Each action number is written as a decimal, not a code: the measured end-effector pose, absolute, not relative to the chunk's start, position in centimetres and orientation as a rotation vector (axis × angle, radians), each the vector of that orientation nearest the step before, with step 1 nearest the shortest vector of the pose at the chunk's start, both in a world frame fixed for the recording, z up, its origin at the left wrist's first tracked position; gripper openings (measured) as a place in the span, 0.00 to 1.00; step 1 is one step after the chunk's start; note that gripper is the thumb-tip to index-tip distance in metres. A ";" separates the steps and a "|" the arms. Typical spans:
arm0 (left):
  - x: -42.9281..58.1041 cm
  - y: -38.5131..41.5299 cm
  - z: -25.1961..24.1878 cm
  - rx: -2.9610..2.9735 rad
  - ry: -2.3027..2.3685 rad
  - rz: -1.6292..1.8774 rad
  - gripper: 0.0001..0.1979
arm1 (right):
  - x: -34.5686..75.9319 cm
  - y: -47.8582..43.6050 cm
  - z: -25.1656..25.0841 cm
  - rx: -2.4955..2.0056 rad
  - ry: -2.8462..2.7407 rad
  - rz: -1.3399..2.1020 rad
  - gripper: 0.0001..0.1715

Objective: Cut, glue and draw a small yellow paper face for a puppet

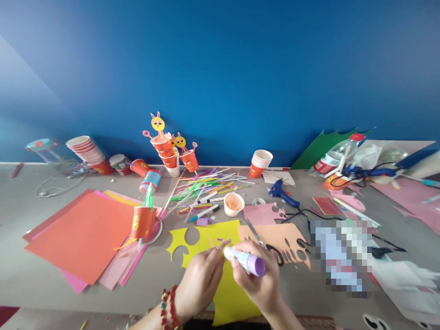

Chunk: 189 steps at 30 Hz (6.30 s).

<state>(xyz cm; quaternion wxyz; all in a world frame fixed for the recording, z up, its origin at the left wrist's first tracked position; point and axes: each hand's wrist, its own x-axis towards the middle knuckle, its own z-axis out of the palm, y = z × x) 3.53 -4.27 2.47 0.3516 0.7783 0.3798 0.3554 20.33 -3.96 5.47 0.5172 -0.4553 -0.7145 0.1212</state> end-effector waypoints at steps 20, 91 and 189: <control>3.6 -4.1 2.1 2.157 1.028 0.944 0.22 | 20.4 -3.6 5.1 -1.105 -1.716 0.289 0.02; 3.4 -4.8 2.5 2.090 1.009 0.997 0.21 | 20.7 -3.8 5.7 -1.168 -1.715 0.233 0.04; -2.5 3.3 -2.1 1.623 1.334 1.044 0.16 | 17.8 1.2 2.1 -1.498 -1.967 0.795 0.16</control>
